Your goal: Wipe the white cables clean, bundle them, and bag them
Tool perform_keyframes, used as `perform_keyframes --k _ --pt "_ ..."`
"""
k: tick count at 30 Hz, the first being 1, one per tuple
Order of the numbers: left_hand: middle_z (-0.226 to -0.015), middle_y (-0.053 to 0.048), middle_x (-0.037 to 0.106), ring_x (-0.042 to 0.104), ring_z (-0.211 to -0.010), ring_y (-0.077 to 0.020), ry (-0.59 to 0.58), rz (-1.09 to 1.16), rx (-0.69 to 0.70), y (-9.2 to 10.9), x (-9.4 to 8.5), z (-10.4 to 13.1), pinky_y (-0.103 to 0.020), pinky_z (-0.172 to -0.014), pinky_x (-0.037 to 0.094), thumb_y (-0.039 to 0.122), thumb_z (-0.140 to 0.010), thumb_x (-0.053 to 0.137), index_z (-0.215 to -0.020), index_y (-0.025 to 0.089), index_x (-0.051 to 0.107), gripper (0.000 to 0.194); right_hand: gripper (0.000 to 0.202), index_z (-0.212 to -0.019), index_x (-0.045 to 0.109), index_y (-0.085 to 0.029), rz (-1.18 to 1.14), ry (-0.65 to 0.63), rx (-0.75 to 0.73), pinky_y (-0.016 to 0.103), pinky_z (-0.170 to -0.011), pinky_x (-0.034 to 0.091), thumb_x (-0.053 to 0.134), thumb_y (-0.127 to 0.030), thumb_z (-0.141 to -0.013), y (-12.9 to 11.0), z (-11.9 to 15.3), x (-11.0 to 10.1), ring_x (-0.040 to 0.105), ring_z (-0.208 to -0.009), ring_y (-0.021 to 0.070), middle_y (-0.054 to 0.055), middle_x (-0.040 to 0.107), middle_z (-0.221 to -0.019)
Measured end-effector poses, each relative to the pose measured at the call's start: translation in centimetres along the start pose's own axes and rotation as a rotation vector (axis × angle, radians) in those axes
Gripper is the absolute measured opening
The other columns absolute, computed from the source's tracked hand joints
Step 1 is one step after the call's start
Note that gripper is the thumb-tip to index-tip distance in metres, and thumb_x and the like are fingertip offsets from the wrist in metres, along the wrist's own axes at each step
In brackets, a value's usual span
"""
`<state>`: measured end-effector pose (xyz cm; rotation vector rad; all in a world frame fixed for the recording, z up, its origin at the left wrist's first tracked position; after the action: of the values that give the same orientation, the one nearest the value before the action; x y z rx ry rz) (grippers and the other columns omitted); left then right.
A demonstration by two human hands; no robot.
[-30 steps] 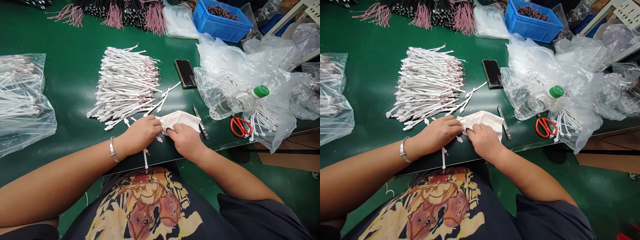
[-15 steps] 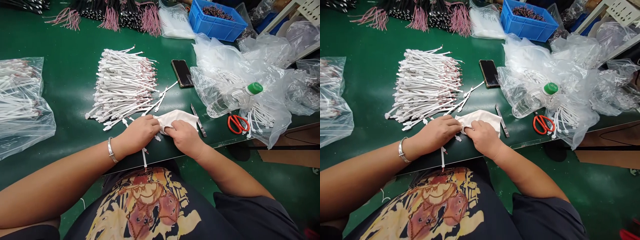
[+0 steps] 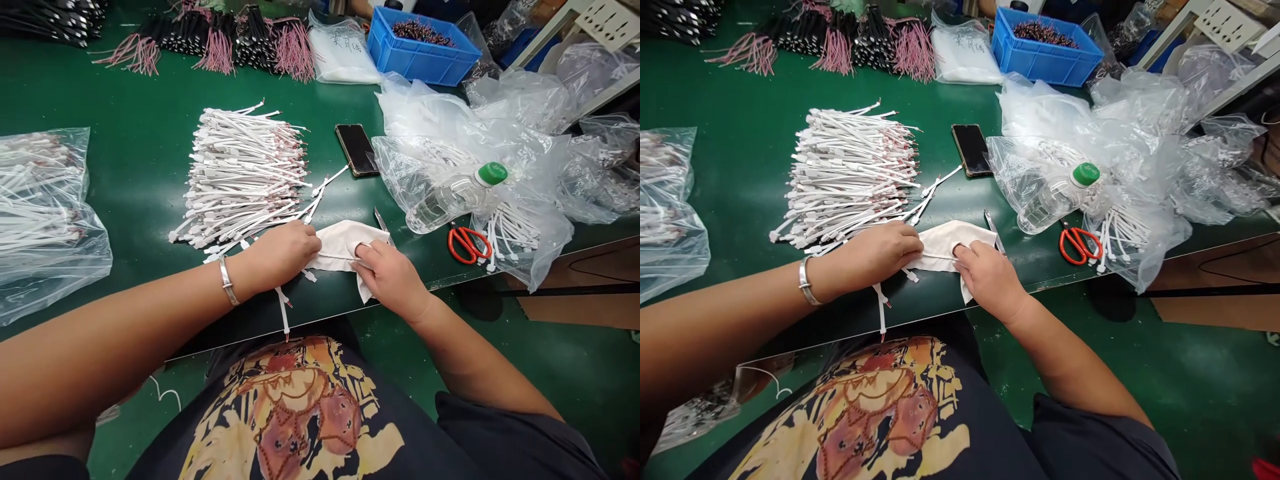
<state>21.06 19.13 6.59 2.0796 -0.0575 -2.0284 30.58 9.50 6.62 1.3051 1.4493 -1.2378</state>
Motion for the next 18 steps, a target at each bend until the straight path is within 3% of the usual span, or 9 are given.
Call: perform_keyframes --k 5,9,13,18 --pt "-0.084 -0.007 0.062 0.055 -0.076 -0.0184 -0.045 0.039 -0.009 -0.8 0.2 -0.9 -0.028 -0.064 0.036 0.023 -0.090 0.041 -0.085 0.016 0.062 0.023 0.027 -0.103 0.064 -0.022 0.038 0.002 -0.068 0.028 -0.065 0.030 0.040 -0.021 -0.092 -1.4 -0.1 0.4 0.044 -0.072 0.0168 0.003 0.052 -0.076" --pt "-0.079 -0.002 0.066 0.056 -0.068 -0.0146 -0.135 0.222 -0.142 -2.7 0.4 -1.7 -0.024 -0.058 0.035 0.034 -0.088 0.045 -0.090 0.020 0.064 0.024 0.027 -0.103 0.065 -0.022 0.089 -0.008 -0.023 0.028 -0.064 0.028 0.041 -0.018 -0.091 -1.3 -0.4 0.9 0.044 -0.073 0.0173 0.004 0.053 -0.077" --pt "-0.078 -0.002 0.066 0.058 -0.069 -0.0154 -0.020 0.205 -0.213 -3.7 -0.6 -1.7 -0.024 -0.060 0.037 0.031 -0.086 0.048 -0.089 0.019 0.064 0.020 0.027 -0.104 0.064 -0.022 0.110 -0.051 0.011 0.029 -0.064 0.028 0.041 -0.019 -0.090 -1.0 -0.4 1.0 0.044 -0.073 0.0174 0.004 0.053 -0.078" --pt "-0.087 -0.007 0.065 0.058 -0.082 -0.0190 0.171 0.105 -0.126 -2.3 -1.8 -0.1 -0.028 -0.071 0.042 0.024 -0.089 0.043 -0.092 0.016 0.065 0.023 0.029 -0.106 0.063 -0.021 0.126 -0.049 0.032 0.029 -0.064 0.028 0.041 -0.015 -0.089 -1.0 -0.4 -0.3 0.044 -0.074 0.0177 0.005 0.054 -0.080"
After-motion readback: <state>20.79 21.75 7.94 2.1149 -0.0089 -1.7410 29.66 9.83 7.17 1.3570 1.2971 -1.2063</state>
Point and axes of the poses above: each hand's wrist, its own z-axis away from the middle knuckle, its own x-axis out of the palm, y = z × x, the point moved 8 cm from there along -z, towards the middle knuckle
